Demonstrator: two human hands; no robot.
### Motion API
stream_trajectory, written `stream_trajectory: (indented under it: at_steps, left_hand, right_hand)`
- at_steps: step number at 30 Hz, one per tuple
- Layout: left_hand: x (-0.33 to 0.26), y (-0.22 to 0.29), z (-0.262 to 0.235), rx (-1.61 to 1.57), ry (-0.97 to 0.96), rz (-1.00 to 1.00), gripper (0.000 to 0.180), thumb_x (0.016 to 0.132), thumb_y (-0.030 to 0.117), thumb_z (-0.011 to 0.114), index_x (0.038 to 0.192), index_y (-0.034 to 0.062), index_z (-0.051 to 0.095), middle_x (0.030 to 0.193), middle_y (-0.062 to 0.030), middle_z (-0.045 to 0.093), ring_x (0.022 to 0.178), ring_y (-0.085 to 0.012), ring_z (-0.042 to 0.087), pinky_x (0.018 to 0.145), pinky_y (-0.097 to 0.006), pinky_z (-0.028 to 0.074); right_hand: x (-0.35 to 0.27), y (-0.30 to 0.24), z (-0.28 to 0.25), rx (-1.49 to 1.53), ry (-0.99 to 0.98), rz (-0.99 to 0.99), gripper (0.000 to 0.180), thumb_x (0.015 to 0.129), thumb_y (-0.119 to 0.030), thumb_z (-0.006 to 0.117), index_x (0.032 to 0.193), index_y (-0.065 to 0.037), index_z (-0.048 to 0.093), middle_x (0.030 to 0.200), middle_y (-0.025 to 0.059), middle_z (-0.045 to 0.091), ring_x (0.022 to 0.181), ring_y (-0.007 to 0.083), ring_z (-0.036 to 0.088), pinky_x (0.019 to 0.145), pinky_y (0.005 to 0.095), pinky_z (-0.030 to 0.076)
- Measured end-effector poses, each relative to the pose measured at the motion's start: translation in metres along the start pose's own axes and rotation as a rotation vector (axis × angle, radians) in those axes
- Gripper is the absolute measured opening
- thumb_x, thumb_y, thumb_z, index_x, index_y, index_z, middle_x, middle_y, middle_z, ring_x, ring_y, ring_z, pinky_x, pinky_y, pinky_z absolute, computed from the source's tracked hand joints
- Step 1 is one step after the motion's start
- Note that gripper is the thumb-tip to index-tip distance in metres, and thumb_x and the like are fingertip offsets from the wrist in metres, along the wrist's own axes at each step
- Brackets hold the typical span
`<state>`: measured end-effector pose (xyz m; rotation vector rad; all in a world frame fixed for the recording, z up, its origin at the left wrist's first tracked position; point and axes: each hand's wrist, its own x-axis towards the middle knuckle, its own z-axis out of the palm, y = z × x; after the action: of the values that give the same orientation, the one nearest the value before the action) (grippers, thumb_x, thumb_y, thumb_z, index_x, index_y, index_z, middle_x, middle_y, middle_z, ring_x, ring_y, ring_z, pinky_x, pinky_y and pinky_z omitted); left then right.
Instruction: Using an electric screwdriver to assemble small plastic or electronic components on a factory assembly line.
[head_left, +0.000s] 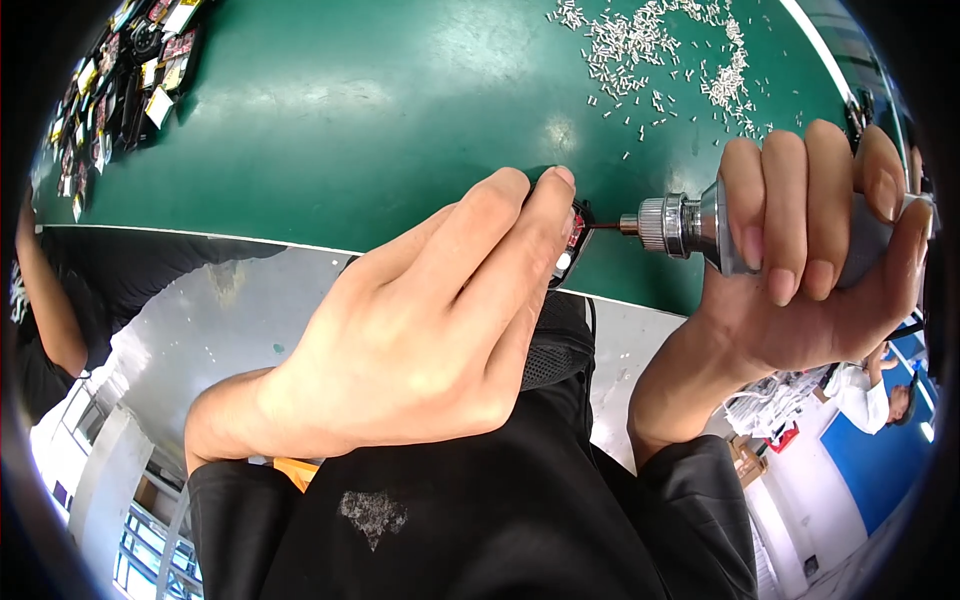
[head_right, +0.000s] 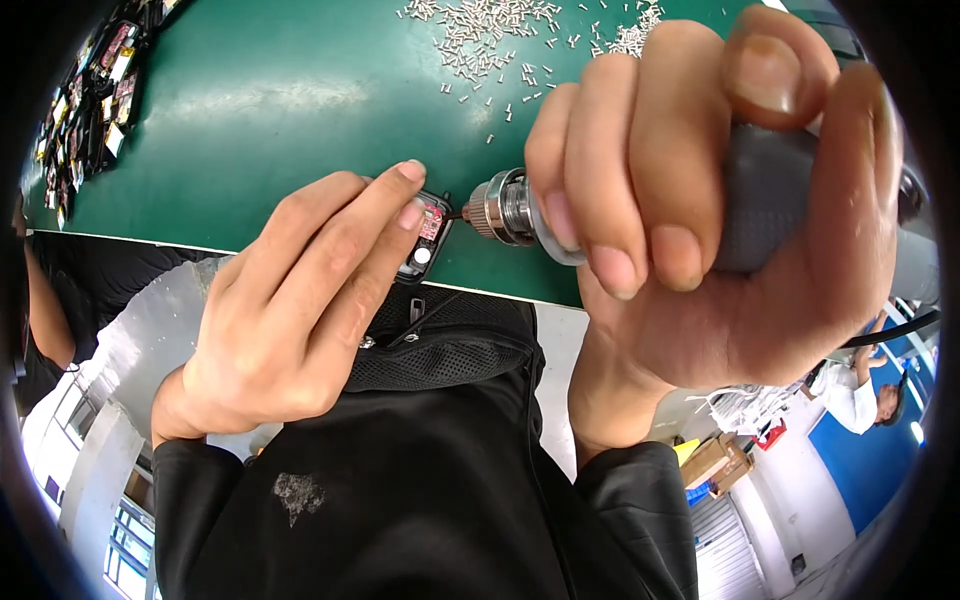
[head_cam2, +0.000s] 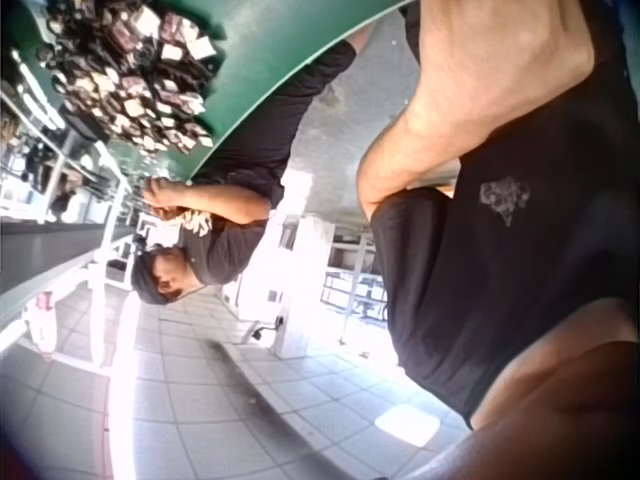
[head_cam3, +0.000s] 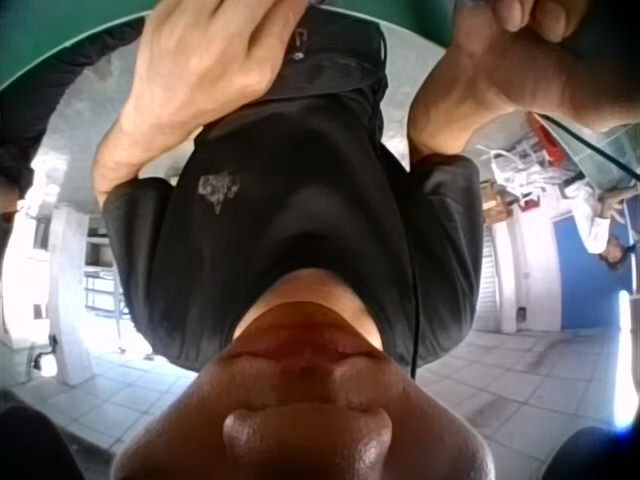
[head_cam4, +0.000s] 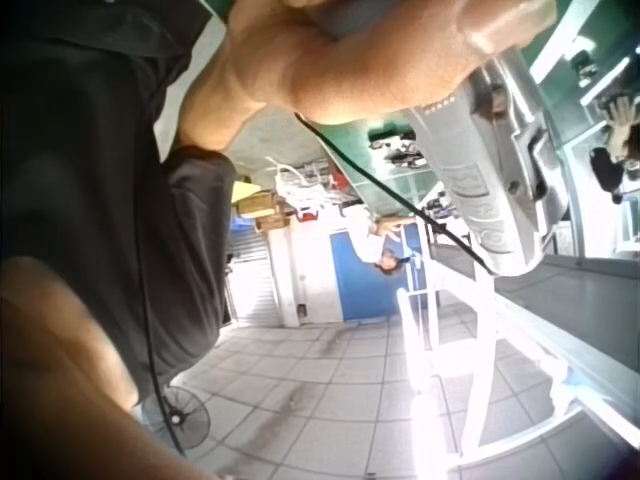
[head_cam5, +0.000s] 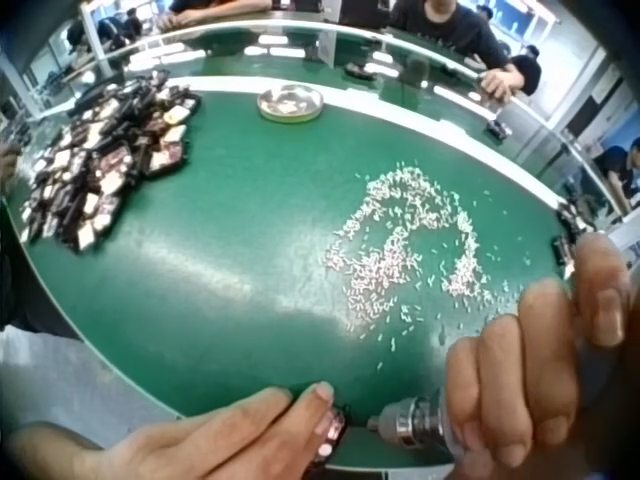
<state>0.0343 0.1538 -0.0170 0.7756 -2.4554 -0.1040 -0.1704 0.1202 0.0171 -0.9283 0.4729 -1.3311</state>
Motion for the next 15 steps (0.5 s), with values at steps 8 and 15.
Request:
stream_trajectory:
  at_steps: [8,15]
  left_hand:
    - [0.003,-0.003,-0.007,-0.07,-0.105,0.0,0.034,0.058,0.0,0.061,0.089,-0.0132,0.062,0.106,-0.0204,0.06,0.091,-0.0308,0.06,0.07,-0.034,0.054]
    - [0.007,-0.012,-0.022,-0.016,-0.178,0.035,0.039,0.06,0.003,0.058,0.095,-0.012,0.06,0.111,-0.0194,0.058,0.102,-0.031,0.057,0.082,-0.036,0.052]
  right_hand:
    - [0.005,0.005,0.008,-0.109,-0.212,0.031,0.025,0.096,-0.035,0.04,0.087,-0.012,0.045,0.054,-0.0029,0.04,0.045,0.0076,0.038,0.053,0.0237,0.036]
    - [0.014,0.014,0.021,-0.145,-0.201,-0.052,0.023,0.095,-0.031,0.045,0.084,-0.01,0.041,0.052,-0.0034,0.037,0.041,0.0064,0.033,0.046,0.0227,0.034]
